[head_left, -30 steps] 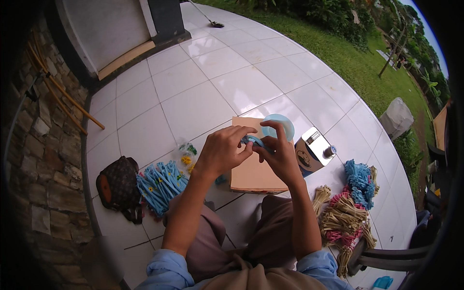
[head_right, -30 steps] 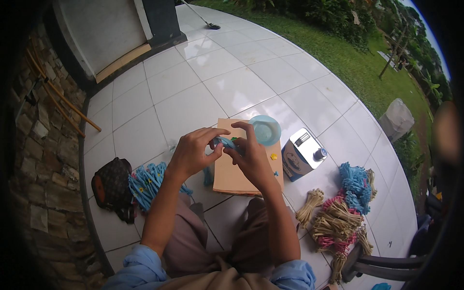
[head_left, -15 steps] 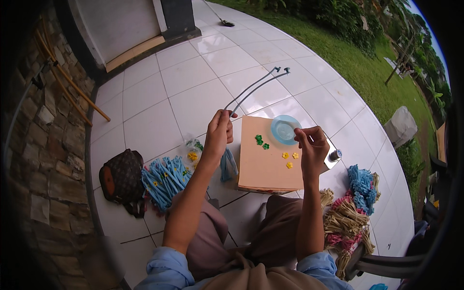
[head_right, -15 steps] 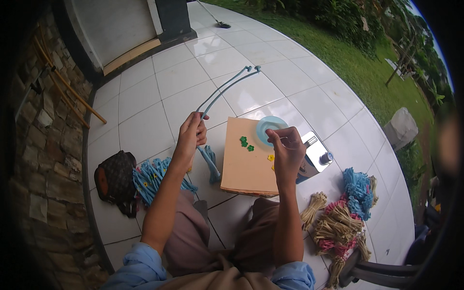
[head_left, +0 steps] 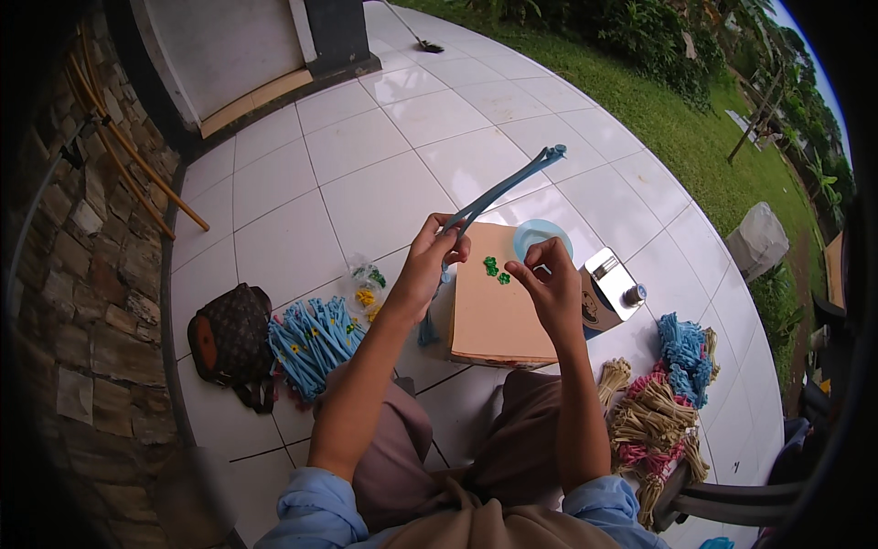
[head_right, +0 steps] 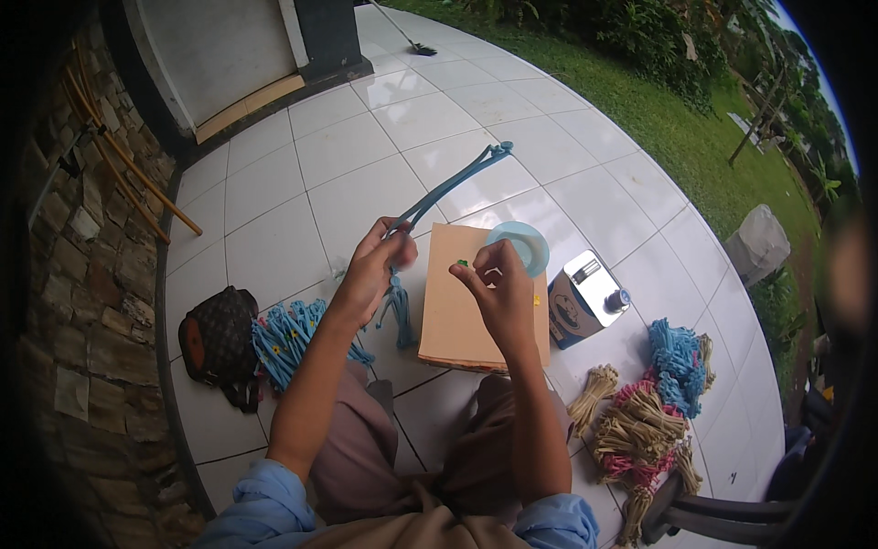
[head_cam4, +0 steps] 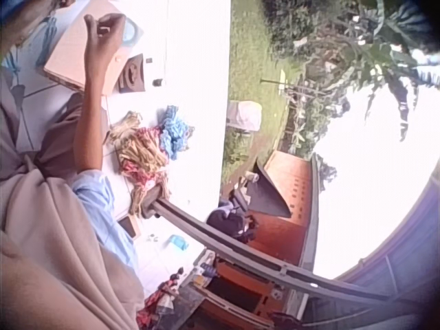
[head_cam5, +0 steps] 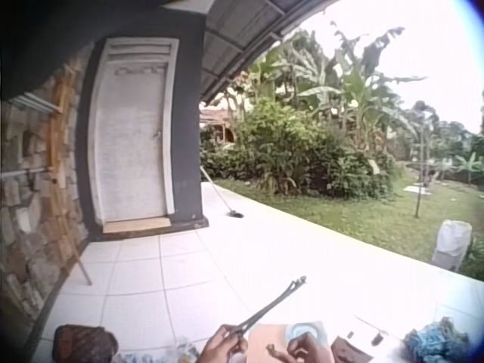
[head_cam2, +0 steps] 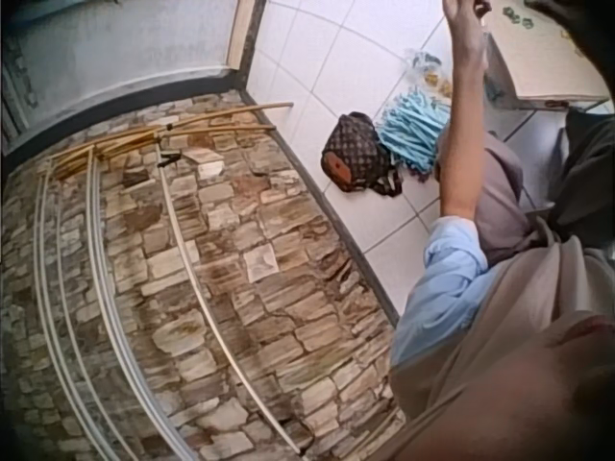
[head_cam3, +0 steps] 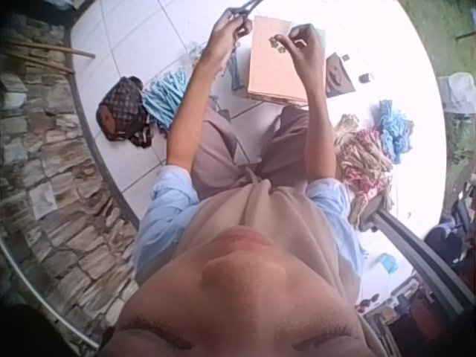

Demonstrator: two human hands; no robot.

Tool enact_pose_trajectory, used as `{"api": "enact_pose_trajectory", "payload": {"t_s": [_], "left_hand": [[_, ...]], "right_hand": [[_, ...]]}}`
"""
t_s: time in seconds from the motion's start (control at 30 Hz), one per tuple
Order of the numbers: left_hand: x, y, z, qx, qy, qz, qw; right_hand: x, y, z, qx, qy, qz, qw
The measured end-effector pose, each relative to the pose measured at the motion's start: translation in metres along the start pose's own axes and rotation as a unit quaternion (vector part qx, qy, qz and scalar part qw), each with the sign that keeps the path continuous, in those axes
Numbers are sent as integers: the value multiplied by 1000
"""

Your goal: The person applies small flower-shaped decorations to blue sandal straps by hand, pressing them onto adhesive and grouping them together.

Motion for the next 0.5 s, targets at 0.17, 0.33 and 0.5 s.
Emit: {"api": "enact_pose_trajectory", "payload": {"t_s": [0.17,0.33,0.5], "left_hand": [[-6,-2,-5,4,-7,6,1000],[-11,3,-7,-33,-41,79,995],[-7,-8,-8,26,5,20,999]], "right_hand": [[-1,11,0,0,2,-63,998],[-1,11,1,27,-25,1,999],[2,8,0,56,-51,16,997]]}}
Point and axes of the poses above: each hand's wrist, its own z-axis towards the middle knuckle, its own y-axis out of the back of the hand, x = y × z, the point moved 7 cm from there along z, towards the middle knuckle, and after that the axes turned 6 degrees about y, right-handed, at the moved point
